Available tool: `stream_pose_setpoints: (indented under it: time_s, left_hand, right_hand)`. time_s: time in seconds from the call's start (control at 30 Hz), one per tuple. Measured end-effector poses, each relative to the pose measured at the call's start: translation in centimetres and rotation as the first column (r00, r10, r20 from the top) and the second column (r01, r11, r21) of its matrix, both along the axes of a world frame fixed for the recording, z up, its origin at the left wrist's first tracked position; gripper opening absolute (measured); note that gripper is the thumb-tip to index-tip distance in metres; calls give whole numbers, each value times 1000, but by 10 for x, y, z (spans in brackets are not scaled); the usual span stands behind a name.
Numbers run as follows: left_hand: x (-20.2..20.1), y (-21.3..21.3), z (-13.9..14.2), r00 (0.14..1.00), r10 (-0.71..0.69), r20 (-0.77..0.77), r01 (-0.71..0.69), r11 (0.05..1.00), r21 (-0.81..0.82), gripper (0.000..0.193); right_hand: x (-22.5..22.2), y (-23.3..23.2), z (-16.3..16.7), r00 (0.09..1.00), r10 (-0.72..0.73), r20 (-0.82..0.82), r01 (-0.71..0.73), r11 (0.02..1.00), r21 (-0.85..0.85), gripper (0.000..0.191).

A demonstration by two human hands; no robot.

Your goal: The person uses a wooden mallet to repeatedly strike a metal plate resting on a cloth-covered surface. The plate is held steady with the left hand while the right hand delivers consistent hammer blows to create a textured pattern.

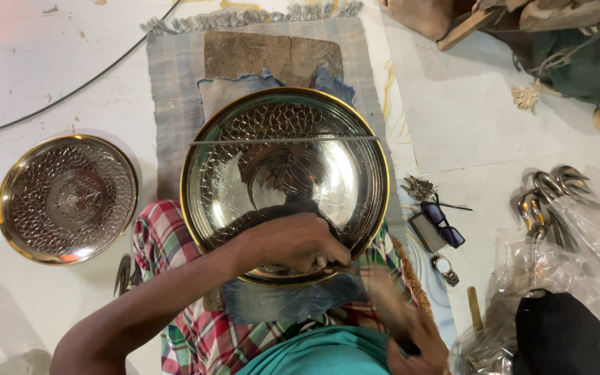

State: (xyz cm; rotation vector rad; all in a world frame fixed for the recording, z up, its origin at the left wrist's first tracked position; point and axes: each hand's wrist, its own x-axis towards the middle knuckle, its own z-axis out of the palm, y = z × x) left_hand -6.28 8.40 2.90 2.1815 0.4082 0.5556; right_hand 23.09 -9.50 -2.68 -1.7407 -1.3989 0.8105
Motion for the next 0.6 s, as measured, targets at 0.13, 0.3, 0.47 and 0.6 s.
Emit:
stream_pose_setpoints:
  time_s: [0.13,0.3,0.47,0.6]
  left_hand:
    - [-6,-12,1,985,155,-73,-159,986,-57,42]
    - [-7,-38,-14,902,429,-57,-433,894,-119,42]
    - [9,-76,-19,607,785,-123,-783,566,-257,45]
    - [34,-104,-13,216,976,14,-899,204,-388,39]
  right_hand:
    - [-4,11,0,989,48,-140,-22,982,185,68]
    - [4,37,21,986,156,-55,-151,985,85,66]
    - [4,60,39,906,245,-344,-212,968,131,82]
    - [-9,91,41,800,353,-485,-328,935,139,74]
